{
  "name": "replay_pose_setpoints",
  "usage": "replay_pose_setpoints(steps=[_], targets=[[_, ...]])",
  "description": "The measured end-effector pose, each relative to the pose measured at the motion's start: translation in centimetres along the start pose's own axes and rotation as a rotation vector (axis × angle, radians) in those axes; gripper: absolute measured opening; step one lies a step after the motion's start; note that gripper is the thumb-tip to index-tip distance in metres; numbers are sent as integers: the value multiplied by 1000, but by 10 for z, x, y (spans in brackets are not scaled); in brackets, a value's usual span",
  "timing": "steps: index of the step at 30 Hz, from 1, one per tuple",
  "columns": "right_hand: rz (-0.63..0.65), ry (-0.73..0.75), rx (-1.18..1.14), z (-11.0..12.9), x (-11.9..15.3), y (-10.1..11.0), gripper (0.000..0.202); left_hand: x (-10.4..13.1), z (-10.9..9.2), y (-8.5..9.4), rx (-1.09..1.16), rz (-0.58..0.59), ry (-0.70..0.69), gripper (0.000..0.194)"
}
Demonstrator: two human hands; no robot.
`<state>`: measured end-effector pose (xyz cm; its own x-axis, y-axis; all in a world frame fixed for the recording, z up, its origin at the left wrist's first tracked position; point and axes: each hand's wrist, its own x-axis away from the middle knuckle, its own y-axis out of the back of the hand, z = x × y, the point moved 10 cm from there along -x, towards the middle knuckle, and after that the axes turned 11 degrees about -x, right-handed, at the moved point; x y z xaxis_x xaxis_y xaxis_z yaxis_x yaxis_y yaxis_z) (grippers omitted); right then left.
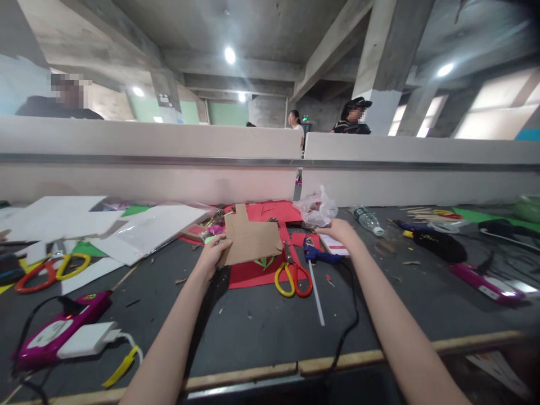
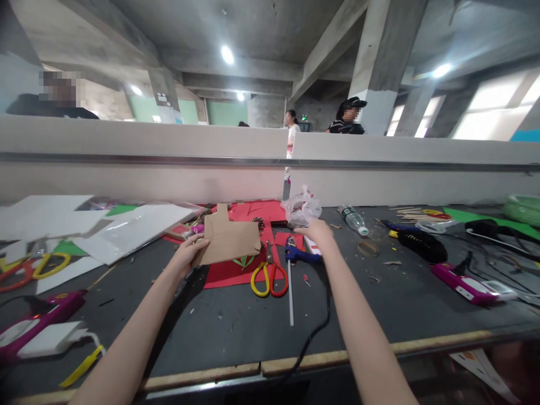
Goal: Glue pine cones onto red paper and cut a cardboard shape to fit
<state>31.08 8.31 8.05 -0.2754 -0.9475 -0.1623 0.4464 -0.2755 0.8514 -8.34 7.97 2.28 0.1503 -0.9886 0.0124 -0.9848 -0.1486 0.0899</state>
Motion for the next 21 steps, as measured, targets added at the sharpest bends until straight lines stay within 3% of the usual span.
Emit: replay_pose_setpoints(steps=[2,4,6,8,11,13,17,21], targets=[[8,166,-208,49,26,-16,49,0,-3,-2,-6,4,-41,46],[43,219,-418,83,52,-39,58,0,-8,-6,-2,36,-99,47],[102,272,-635,110,73,-61,60,-1,-13,-8,7,52,-171,46],[68,327,-727,124,86,-68,59,-4,-17,-2,34,3,-223,44],[-90,335,-623,122,94,-58,53,-8,-14,21,115,-174,-219,38],[-104,305,-417,118,99,-54,38,-9,-7,35,176,-289,-183,35],[97,157,44,105,110,-72,21,-11,1,46,230,-373,-143,34],[328,91,186,98,123,-98,30,-11,-3,45,168,-393,-210,31]])
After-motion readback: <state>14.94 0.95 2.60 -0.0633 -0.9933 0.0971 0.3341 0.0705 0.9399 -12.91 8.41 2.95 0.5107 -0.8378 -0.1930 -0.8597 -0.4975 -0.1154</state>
